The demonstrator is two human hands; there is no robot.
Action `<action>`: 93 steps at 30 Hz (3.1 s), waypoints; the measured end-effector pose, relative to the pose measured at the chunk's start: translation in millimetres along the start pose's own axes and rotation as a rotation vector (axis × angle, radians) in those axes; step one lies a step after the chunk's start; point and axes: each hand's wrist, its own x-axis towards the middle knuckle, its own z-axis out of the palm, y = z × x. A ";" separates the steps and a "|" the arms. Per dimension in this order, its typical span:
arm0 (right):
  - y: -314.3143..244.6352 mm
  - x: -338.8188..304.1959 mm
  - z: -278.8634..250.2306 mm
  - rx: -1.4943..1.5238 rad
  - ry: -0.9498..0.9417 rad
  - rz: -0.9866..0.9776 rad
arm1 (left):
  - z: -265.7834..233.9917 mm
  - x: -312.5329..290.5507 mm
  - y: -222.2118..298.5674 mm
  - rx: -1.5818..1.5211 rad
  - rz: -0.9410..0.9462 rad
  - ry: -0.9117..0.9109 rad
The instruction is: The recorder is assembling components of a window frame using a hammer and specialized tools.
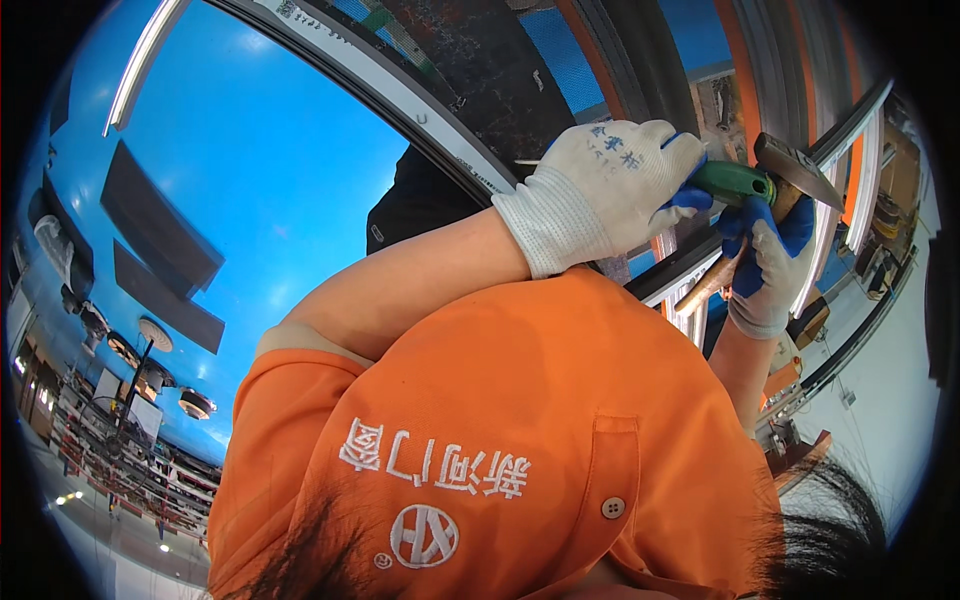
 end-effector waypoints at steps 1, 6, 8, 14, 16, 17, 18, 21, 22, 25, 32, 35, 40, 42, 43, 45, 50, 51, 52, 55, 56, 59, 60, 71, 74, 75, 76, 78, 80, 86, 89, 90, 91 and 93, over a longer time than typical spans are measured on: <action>-1.9 -0.1 1.1 0.003 -0.007 -0.017 | -0.3 -0.1 0.0 0.005 0.010 0.017; -8.9 -0.8 -3.7 -0.114 -0.006 -0.047 | -0.1 -1.0 -0.7 0.025 0.036 0.053; -12.4 -1.3 -7.8 -0.236 0.009 -0.043 | 1.3 -1.0 -0.6 0.036 0.041 0.054; -50.8 12.3 -12.6 -0.244 0.341 -0.052 | 7.2 2.2 -0.1 0.065 -0.032 0.059; -61.5 18.1 -39.5 -0.231 0.189 -0.059 | 7.1 5.7 1.4 0.015 -0.082 0.064; -64.3 22.3 -50.2 -0.218 0.107 -0.063 | 6.2 7.1 0.7 -0.004 -0.111 0.069; -65.0 24.6 -56.0 -0.207 0.024 -0.068 | 5.4 8.0 0.3 -0.024 -0.141 0.074; -60.7 31.5 -57.9 -0.327 0.093 -0.028 | 5.6 10.2 0.3 -0.011 -0.132 0.080; -58.6 34.3 -57.9 -0.389 0.129 -0.006 | 5.9 10.8 0.2 -0.009 -0.127 0.082; -39.5 43.6 -46.6 -0.483 0.144 -0.017 | 8.8 7.4 -1.1 0.009 -0.161 0.088; -66.3 59.3 -51.0 -0.414 0.110 -0.052 | 10.1 11.6 1.5 -0.039 -0.226 0.038; -63.0 82.8 -80.6 -0.588 0.203 -0.331 | 10.0 13.8 4.2 -0.038 -0.224 0.033; -29.8 59.1 -24.1 -0.235 0.099 -0.101 | 5.4 11.4 3.9 0.032 -0.188 0.074; -26.4 52.1 -30.6 -0.220 0.015 -0.044 | 3.3 10.3 4.2 0.045 -0.161 0.083; -25.2 49.0 -32.7 -0.200 -0.071 0.012 | 2.5 9.5 4.4 0.052 -0.149 0.089; -21.2 42.6 -25.9 -0.130 -0.055 -0.008 | 1.8 9.9 5.5 0.066 -0.119 0.101; -18.8 25.2 -5.0 0.036 -0.033 -0.017 | 5.5 6.3 12.4 0.100 -0.049 0.123; -20.0 22.5 -2.8 -0.015 -0.045 0.031 | 7.7 5.9 13.8 0.114 -0.019 0.126; -21.1 20.5 -1.1 -0.067 -0.058 0.079 | 9.5 5.8 14.9 0.129 0.012 0.130; -21.7 21.1 0.5 -0.141 -0.069 0.105 | 7.6 6.7 14.9 0.123 0.008 0.091; -21.9 22.6 0.7 -0.163 -0.068 0.081 | 5.3 7.8 14.6 0.103 -0.025 0.049; -20.4 26.7 -0.1 -0.208 -0.066 0.035 | 3.8 9.4 13.6 0.064 -0.092 -0.033; -18.6 28.0 -1.4 -0.182 -0.090 0.006 | 5.0 9.4 13.0 0.059 -0.082 -0.012; -26.6 28.1 -8.9 -0.150 -0.218 -0.114 | 9.5 11.7 11.9 0.075 -0.085 0.097; -28.1 26.9 -11.6 -0.190 -0.182 -0.106 | 7.7 13.2 13.8 0.055 -0.113 0.094; -27.9 27.2 -12.5 -0.176 -0.180 -0.119 | 7.3 13.7 13.9 0.057 -0.115 0.092; -27.5 27.5 -13.3 -0.162 -0.179 -0.131 | 7.1 14.2 13.8 0.059 -0.117 0.089; -26.7 28.0 -14.0 -0.133 -0.175 -0.156 | 6.7 14.7 13.4 0.062 -0.121 0.083; -26.3 28.2 -13.7 -0.123 -0.182 -0.156 | 6.8 14.6 13.7 0.063 -0.118 0.086; -25.3 31.5 -13.3 -0.120 -0.212 -0.170 | 6.0 12.9 11.4 0.045 -0.110 0.103; -27.7 33.3 -12.5 -0.150 -0.221 -0.187 | 5.4 11.9 10.2 0.022 -0.110 0.114; -30.2 33.3 -10.7 -0.180 -0.228 -0.199 | 5.6 11.4 10.2 0.008 -0.115 0.124; -33.1 33.1 -8.3 -0.210 -0.236 -0.211 | 5.7 11.0 10.3 -0.006 -0.121 0.134; -38.0 32.5 -4.3 -0.271 -0.250 -0.235 | 5.4 10.2 10.9 -0.034 -0.132 0.154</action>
